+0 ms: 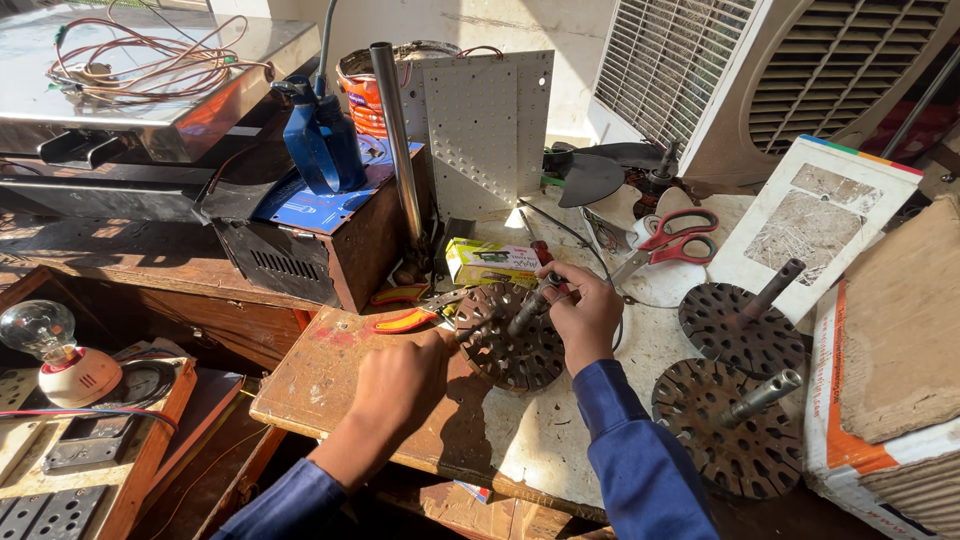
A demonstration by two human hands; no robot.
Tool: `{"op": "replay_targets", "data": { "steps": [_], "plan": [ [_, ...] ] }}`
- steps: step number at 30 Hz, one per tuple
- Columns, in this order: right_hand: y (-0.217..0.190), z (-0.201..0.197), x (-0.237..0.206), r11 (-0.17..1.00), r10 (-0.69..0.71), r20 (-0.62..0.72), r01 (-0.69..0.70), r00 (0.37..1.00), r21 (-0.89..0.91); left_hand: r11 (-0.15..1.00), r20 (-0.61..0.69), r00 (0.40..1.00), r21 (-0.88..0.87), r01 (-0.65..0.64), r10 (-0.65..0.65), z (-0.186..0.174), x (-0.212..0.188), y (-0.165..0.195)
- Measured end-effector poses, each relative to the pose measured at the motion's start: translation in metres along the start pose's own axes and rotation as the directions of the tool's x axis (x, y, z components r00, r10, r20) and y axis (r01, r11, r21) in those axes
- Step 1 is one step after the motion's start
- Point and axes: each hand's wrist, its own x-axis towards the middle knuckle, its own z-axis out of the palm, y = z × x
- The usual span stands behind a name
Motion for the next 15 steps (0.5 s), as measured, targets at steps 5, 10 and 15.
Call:
{"op": "replay_targets", "data": {
  "steps": [5, 10, 15],
  "plan": [
    [0.0, 0.002, -0.004, 0.993, -0.105, -0.002, 0.105, 0.994, -0.055, 0.999, 0.007, 0.999, -0.002, 0.034, -0.034, 0.001, -0.002, 0.003],
    [-0.001, 0.01, -0.009, 0.985, -0.151, 0.049, 0.154, 0.987, -0.079, 1.0, 0.018, 0.999, -0.006, 0.028, -0.028, 0.014, -0.01, 0.001],
    [0.003, 0.014, -0.002, 0.995, -0.07, 0.089, 0.076, 0.994, -0.067, 0.998, 0.029, 0.998, -0.007, 0.063, -0.062, 0.01, -0.014, 0.007]
  ]
}}
